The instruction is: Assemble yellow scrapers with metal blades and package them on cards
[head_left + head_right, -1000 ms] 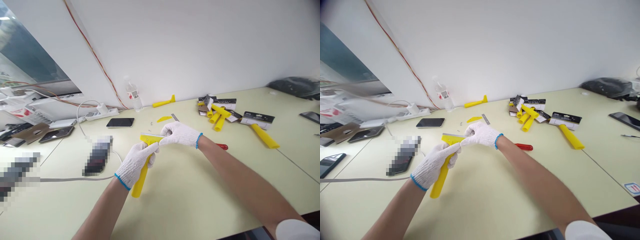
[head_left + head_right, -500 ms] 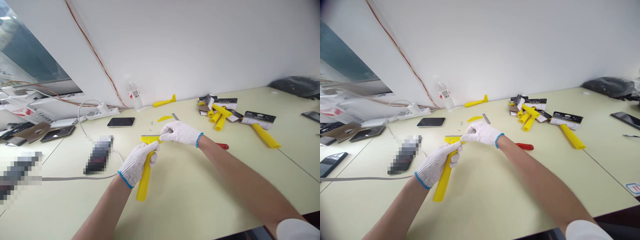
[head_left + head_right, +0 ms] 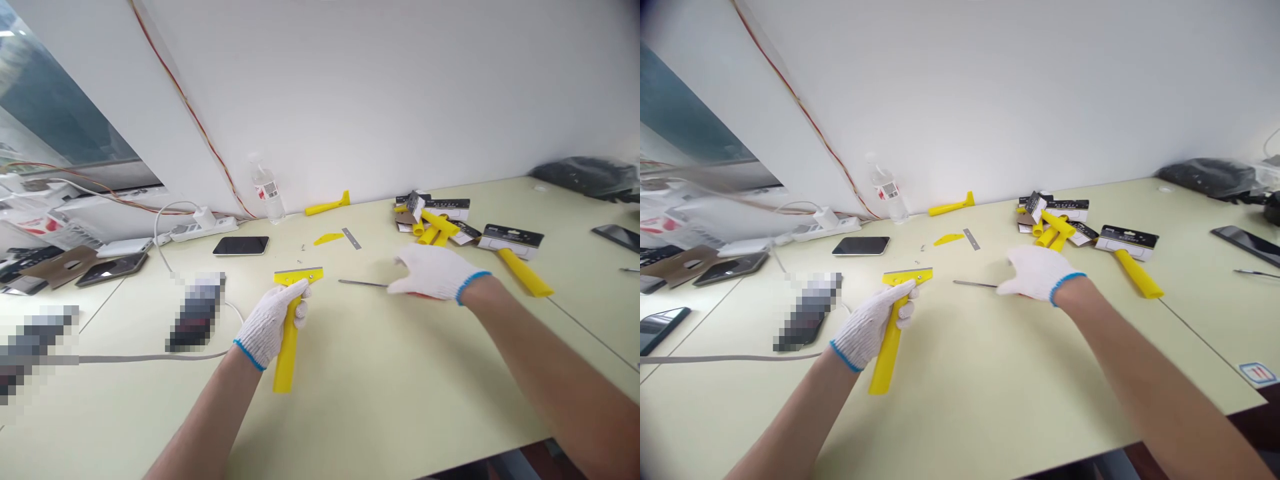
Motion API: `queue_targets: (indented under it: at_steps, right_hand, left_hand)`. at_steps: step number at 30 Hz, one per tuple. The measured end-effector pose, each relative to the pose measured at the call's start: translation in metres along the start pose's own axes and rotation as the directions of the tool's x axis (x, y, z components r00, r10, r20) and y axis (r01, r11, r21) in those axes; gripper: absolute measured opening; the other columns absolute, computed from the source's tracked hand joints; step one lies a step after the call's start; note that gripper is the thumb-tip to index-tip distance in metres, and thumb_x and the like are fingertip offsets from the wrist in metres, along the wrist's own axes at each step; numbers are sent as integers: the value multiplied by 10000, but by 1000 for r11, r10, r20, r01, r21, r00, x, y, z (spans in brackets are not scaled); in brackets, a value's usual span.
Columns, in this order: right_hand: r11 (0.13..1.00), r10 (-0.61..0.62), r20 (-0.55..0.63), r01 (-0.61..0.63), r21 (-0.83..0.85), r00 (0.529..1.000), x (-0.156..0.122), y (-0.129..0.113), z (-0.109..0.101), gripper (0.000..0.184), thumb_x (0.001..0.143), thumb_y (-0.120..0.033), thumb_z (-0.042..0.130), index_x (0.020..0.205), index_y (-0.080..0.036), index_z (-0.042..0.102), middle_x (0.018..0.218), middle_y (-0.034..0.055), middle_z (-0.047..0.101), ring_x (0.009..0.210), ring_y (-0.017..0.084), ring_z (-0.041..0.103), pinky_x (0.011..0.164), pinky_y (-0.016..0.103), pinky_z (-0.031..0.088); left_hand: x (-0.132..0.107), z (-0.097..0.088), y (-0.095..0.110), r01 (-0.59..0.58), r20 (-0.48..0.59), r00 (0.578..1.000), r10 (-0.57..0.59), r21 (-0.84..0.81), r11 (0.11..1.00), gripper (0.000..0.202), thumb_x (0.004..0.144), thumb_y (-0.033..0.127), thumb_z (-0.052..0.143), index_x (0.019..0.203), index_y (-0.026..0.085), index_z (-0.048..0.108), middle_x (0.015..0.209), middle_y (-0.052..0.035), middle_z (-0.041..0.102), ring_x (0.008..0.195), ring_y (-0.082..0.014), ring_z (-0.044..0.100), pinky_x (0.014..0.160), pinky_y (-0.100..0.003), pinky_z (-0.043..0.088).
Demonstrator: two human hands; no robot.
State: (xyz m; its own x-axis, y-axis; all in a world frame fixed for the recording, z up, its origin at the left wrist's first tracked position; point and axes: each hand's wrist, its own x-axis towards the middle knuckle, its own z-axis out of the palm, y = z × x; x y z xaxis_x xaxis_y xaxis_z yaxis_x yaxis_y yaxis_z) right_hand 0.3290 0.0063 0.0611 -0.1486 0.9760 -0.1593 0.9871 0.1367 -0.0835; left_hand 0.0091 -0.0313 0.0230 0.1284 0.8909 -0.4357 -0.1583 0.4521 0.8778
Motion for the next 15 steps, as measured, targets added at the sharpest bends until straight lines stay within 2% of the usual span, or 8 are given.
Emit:
queue_targets:
  at_steps: [2,4,6,8,10,12,15]
  right_hand:
    - [997,64,45,-62,-50,997,-15,31,12,583,721,-619,730,1112,-189,694,1136,167,707,982,371,665,747,420,473]
    - [999,37,101,-37,-10,994,-27,51,24,458,754,-578,712,1029,-212,686,1062,131,706,915,331,665,726,406,469]
    - [998,-6,102,1,57,995,-34,59,32,369,812,-556,672,970,-223,657,1027,107,698,896,297,655,729,389,466]
    - [994,-48,74,40,103,996,-37,59,38,323,878,-540,613,933,-221,622,1006,99,694,893,276,644,746,377,463]
    - [989,-91,57,83,122,994,-36,53,41,316,951,-521,525,918,-217,603,976,97,697,871,261,642,763,372,461]
    - [983,-127,32,122,136,991,-35,44,41,353,1012,-501,422,930,-214,609,955,97,707,837,249,647,764,365,459]
    - [982,-111,-92,124,141,990,-37,27,33,410,1046,-469,344,963,-203,644,907,107,725,777,239,652,725,346,450]
  left_hand:
    - [2,-2,1,-19,-18,1000,19,9,1000,363,752,439,821,832,148,621,697,12,505,527,-59,447,463,-181,359]
    - [4,-5,3,-49,-29,998,49,34,998,364,775,458,805,816,145,624,668,9,505,520,-66,455,467,-190,363]
    - [6,-9,5,-81,-45,995,84,58,995,367,785,465,806,828,142,638,668,-7,535,532,-82,482,476,-206,382]
    - [10,-12,8,-115,-68,990,121,84,990,370,791,453,824,873,129,666,691,-31,578,560,-103,520,482,-220,407]
    - [16,-14,11,-128,-87,987,137,98,987,360,854,438,789,955,110,679,764,-50,626,621,-116,569,522,-227,460]
    - [22,-15,14,-127,-101,985,138,107,986,340,944,418,708,1073,106,671,898,-61,666,725,-126,623,617,-251,538]
    - [30,-14,15,-123,-125,983,138,121,985,342,1000,392,640,1212,123,648,1093,-81,678,892,-157,669,768,-323,601]
